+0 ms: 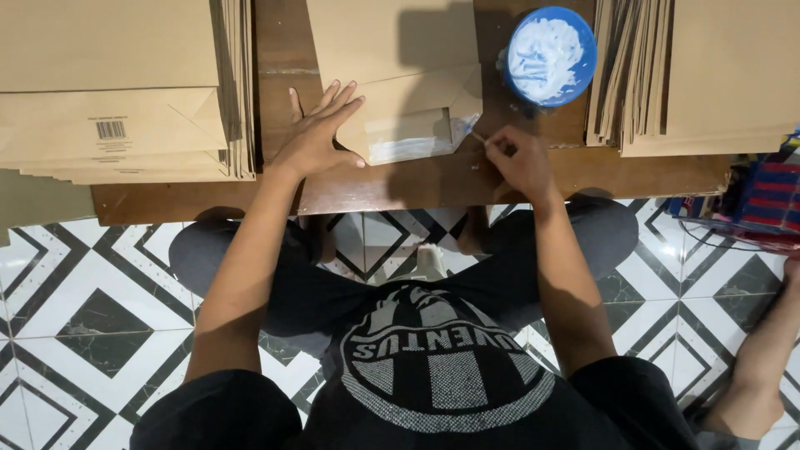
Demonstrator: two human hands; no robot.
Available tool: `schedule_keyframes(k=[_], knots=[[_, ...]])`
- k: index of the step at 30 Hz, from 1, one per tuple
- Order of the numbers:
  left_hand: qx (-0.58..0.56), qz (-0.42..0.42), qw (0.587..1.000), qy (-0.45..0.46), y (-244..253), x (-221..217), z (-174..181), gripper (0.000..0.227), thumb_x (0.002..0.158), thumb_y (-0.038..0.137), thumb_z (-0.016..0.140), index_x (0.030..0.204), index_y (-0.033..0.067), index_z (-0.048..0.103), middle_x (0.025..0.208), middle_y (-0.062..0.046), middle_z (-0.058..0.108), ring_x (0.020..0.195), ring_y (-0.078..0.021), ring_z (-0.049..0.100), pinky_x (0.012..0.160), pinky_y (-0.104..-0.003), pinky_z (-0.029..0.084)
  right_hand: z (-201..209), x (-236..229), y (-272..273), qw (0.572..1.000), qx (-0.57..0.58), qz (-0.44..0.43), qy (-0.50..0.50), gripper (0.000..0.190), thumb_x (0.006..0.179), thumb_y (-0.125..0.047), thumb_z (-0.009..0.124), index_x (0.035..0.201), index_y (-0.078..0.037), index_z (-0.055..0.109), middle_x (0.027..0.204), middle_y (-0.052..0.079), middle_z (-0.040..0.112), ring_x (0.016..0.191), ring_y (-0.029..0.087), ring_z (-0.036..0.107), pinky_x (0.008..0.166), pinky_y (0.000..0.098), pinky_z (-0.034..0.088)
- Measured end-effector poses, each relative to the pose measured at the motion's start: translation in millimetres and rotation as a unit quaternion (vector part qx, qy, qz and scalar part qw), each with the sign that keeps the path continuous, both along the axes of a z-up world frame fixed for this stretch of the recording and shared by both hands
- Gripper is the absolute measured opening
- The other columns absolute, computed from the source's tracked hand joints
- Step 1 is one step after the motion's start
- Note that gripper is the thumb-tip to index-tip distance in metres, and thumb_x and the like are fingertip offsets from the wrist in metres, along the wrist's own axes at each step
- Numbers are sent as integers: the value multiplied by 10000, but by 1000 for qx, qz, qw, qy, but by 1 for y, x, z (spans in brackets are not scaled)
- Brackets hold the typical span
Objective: Applying glue to the bottom flap of paper bags and folding them to seal the bottom.
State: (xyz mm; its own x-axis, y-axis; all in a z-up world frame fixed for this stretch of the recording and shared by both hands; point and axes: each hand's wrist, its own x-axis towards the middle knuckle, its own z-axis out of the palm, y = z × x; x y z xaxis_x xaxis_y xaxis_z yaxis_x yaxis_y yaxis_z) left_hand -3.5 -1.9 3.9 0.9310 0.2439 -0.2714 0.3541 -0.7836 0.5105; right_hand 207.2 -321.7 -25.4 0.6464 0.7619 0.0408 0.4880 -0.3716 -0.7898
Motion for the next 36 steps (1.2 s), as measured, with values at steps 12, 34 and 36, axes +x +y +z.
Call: schedule_keyframes(k=[12, 34, 36], knots=[[-11, 5, 1000, -18, -2, -3, 0, 1101, 534, 427, 863, 1510, 220, 399, 1643, 61, 232, 1522, -147, 111, 1152, -628, -162, 2, 1, 1, 998, 26, -30, -38, 105, 909, -22, 743, 988, 46, 747, 791, 102, 706, 626, 171, 562, 595, 290, 463], [-39, -10, 999, -30, 2, -8, -8, 1022, 696, 659, 770, 1533, 218, 385, 1677, -3, 193, 1554, -209, 93, 1139, -672, -196, -7, 5, -2, 996, -10, -88, -33, 87, 973, -97, 711, 1008, -42, 768, 758, 126, 702, 712, 262, 669, 662, 400, 550], [-36, -7, 999, -27, 1, -6, -5, 1010, 700, 640, 777, 1533, 225, 384, 1677, 5, 188, 1553, -205, 89, 1145, -672, -193, 3, -3, 0, 997, 16, -61, -42, 64, 963, -78, 735, 977, -28, 773, 739, 154, 698, 694, 284, 674, 636, 405, 542]])
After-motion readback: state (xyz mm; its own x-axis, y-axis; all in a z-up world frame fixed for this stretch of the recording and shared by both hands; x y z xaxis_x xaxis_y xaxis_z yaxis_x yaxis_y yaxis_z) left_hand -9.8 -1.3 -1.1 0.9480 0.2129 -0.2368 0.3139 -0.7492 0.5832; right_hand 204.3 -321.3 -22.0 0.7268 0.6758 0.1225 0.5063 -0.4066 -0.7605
